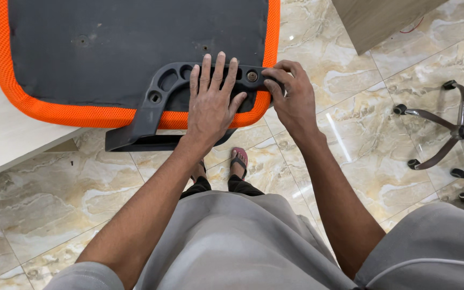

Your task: The person attaches a black plastic frame to an orange mesh chair seat using screws and a screwdriver. They align the frame, insert screws by hand, then tighten them with a screwdriver.

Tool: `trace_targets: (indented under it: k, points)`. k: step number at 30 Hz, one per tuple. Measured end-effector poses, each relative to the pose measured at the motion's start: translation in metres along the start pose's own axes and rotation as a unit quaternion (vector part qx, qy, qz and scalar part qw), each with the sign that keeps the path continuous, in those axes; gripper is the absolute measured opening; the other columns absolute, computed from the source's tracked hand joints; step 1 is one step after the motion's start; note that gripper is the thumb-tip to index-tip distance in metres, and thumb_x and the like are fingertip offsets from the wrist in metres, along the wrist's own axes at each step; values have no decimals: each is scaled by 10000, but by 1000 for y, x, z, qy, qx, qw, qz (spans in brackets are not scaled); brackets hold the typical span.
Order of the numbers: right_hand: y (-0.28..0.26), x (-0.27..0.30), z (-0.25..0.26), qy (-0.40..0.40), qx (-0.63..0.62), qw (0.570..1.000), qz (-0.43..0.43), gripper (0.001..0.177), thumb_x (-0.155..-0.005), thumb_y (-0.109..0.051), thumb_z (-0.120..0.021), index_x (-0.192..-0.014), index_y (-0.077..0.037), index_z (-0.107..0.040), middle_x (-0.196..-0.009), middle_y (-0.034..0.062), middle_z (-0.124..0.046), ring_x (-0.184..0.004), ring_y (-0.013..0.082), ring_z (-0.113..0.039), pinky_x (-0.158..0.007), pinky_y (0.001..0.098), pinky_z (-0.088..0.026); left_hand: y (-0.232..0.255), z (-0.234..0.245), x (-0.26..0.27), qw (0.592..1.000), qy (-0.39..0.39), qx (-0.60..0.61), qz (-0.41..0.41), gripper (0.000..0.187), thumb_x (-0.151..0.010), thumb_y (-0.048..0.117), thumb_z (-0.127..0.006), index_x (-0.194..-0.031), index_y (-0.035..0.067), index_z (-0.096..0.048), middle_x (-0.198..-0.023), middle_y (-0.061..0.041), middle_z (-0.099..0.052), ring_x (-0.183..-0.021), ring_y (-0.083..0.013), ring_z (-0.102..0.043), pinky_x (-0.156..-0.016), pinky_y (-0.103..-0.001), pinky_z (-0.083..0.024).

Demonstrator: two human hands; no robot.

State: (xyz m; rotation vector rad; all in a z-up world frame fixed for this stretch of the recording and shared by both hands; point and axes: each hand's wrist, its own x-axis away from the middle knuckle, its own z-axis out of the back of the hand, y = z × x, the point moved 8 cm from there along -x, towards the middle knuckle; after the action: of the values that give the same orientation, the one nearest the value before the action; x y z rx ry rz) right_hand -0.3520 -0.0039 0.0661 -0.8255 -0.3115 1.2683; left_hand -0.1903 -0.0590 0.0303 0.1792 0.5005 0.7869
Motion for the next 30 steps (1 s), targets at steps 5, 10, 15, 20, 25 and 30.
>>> trace_targets:
  k: [5, 10, 15, 20, 25, 30]
  points:
    - [-12, -12, -8, 7, 91, 993, 74, 203, -932, -172, -786, -1132, -139, -791, -1172, 87, -645, -1089, 262, -594, -926, 399, -522, -2, -3, 2, 1000, 3, -17, 4, 679, -1056, 458, -607, -1602, 119, -387, -1636, -165, -359, -1532, -378, -278, -1249, -572, -200]
    - [-21, -21, -12, -15, 116, 986, 119, 159, -920, -191, -783, -1072, -153, -808, -1104, 43, -684, -1017, 242, -623, -904, 392, -528, -5, -8, 0, 1000, -3, -29, 1, 683, -1042, 469, -593, -1597, 131, -386, -1633, -156, -351, -1521, -367, -270, -1242, -563, -198]
    - [-27, -28, -11, -42, 140, 979, 143, 130, -906, -190, -802, -1011, -114, -793, -1052, 48, -690, -970, 243, -639, -882, 400, -525, -6, -11, 2, 999, -15, -33, 5, 675, -1055, 465, -582, -1604, 133, -375, -1639, -154, -344, -1531, -360, -259, -1250, -551, -194]
    - [-24, -30, -19, -64, 145, 985, 71, 179, -897, -221, -813, -946, -69, -732, -1003, 61, -661, -937, 243, -628, -829, 409, -517, -6, -11, 1, 999, -19, -25, 6, 675, -1050, 464, -577, -1601, 137, -363, -1634, -151, -339, -1531, -356, -247, -1253, -553, -177]
    - [-24, -26, -22, -56, 154, 985, 46, 229, -928, -252, -799, -1040, -85, -688, -1061, 65, -645, -990, 257, -616, -893, 435, -484, -6, -8, 1, 1000, -21, -10, 3, 675, -1050, 446, -564, -1606, 134, -341, -1641, -159, -326, -1536, -358, -231, -1260, -552, -152]
    - [-29, -9, -20, -21, 139, 988, 65, 402, -931, -256, -796, -1265, -104, -633, -1259, 119, -595, -1195, 328, -556, -1013, 481, -432, -7, -6, 2, 1000, -26, 8, -12, 683, -1051, 423, -544, -1610, 103, -316, -1656, -175, -292, -1543, -362, -204, -1257, -545, -128]
